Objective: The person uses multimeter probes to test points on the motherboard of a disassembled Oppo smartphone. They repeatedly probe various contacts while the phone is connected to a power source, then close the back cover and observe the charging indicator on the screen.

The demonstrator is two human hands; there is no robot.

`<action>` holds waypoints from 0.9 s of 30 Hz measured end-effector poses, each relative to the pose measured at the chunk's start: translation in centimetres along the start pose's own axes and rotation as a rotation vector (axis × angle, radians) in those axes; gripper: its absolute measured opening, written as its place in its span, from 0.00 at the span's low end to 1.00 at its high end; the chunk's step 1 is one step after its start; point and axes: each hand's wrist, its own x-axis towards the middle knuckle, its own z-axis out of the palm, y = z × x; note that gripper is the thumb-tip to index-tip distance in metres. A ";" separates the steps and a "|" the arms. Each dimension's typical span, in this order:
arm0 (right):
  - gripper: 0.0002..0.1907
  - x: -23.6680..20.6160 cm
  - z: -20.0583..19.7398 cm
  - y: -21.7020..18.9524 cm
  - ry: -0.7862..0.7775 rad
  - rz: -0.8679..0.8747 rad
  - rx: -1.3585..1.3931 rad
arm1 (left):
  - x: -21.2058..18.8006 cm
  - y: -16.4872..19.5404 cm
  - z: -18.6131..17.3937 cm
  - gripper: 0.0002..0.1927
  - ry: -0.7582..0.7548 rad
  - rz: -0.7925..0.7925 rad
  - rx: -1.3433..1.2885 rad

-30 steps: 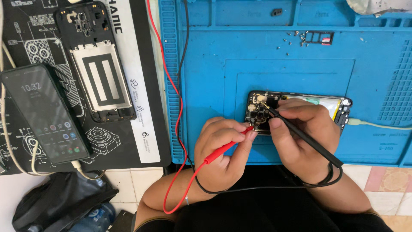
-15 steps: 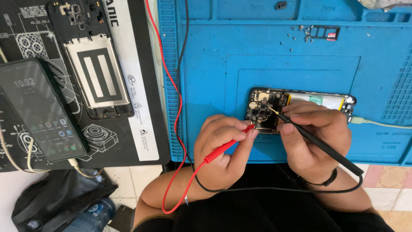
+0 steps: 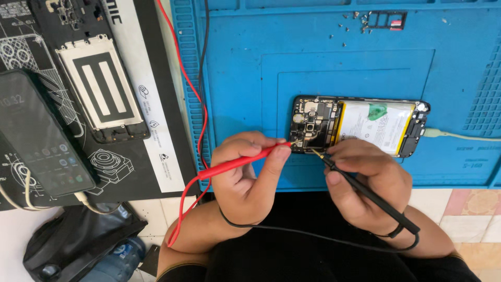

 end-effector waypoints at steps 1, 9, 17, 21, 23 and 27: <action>0.13 -0.1 0.1 0.0 -0.011 -0.020 -0.027 | 0.0 0.0 0.0 0.22 -0.007 0.001 0.013; 0.11 0.1 0.8 0.5 -0.004 -0.121 -0.056 | 0.5 0.6 0.4 0.23 -0.038 -0.045 0.075; 0.11 0.3 1.0 0.8 0.007 -0.186 -0.094 | 0.9 1.1 0.7 0.20 -0.085 -0.043 0.250; 0.10 0.4 1.1 0.8 0.005 -0.188 -0.097 | 0.9 1.1 0.8 0.19 -0.081 -0.030 0.275; 0.10 0.4 1.1 0.7 -0.001 -0.176 -0.101 | 0.9 1.1 0.8 0.19 -0.084 -0.022 0.283; 0.11 0.6 1.1 0.6 -0.010 -0.175 -0.098 | 1.0 1.2 0.7 0.18 -0.087 -0.003 0.329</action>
